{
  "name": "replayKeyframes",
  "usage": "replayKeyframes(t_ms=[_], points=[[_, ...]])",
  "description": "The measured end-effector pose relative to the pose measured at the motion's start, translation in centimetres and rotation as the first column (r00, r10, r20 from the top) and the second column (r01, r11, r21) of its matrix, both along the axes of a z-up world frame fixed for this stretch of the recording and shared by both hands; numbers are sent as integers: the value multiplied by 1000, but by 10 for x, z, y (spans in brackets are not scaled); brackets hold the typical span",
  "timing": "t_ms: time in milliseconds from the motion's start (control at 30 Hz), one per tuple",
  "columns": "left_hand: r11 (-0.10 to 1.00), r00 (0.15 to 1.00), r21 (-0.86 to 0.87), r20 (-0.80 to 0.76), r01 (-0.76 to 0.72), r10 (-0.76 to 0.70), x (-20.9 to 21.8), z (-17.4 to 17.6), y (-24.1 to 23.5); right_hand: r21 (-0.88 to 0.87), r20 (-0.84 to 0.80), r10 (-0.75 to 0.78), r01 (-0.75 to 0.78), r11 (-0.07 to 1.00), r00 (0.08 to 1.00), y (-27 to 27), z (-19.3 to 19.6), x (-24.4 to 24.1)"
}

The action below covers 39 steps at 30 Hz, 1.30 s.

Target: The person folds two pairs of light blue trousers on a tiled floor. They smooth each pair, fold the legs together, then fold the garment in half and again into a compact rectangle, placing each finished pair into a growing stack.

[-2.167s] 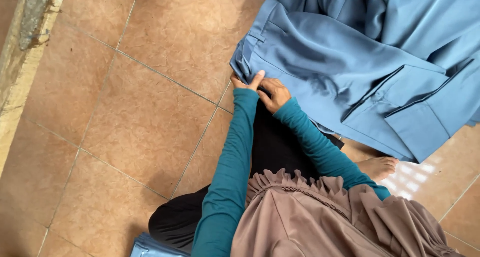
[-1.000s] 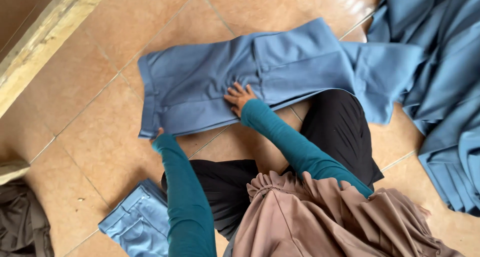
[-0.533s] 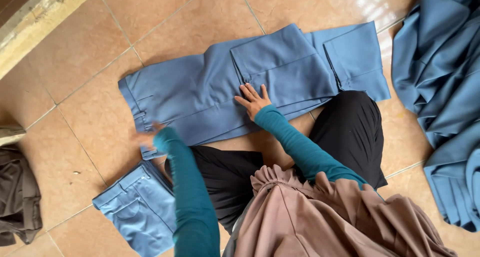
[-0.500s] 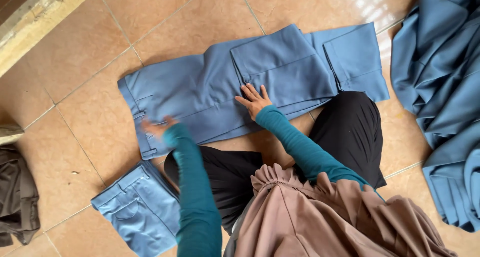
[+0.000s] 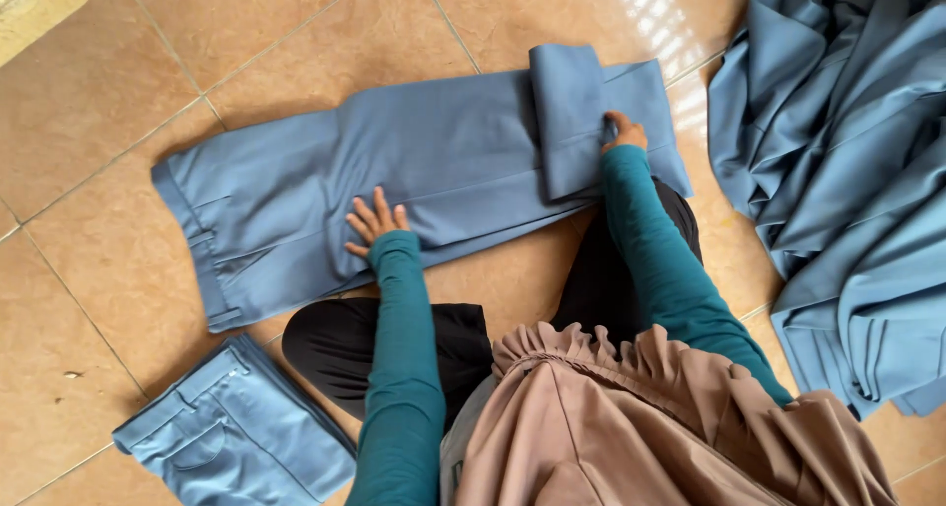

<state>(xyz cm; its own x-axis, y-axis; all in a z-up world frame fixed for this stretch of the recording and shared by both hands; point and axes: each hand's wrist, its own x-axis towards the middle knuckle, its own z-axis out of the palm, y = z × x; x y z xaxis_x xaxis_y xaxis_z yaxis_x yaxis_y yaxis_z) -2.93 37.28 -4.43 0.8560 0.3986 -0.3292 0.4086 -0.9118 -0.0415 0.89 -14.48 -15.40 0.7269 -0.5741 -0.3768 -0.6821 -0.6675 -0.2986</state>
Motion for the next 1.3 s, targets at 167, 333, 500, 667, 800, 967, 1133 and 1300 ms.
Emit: replayKeyframes(t_ms=[167, 333, 500, 667, 800, 967, 1133, 1300], points=[[995, 995, 24, -32, -96, 97, 18, 15, 90, 150, -22, 40, -36, 988, 999, 77, 35, -10], [945, 931, -27, -182, -327, 317, 26, 57, 178, 242, 252, 253, -314, 918, 934, 192, 78, -36], [867, 842, 36, -222, -498, 492, 7, 60, 244, 322, 277, 474, -545, 774, 836, 269, 101, -59], [914, 903, 38, -144, -405, 406, 20, 111, 180, 459, 320, 377, -491, 741, 869, 269, 111, -42], [897, 822, -283, 553, 341, -138, 18, 63, 74, 607, 419, 147, -397, 688, 896, 260, 182, -21], [778, 894, -445, 162, 443, -417, -8, 73, -69, 766, 473, 17, -421, 486, 881, 263, 184, -26], [758, 984, -627, 93, 178, -155, 2, -11, -76, 656, 389, -8, -271, 705, 921, 255, 172, -44], [426, 805, -811, -91, -402, 586, 5, -29, -52, 76, -147, 507, -501, 862, 849, 276, 193, -53]])
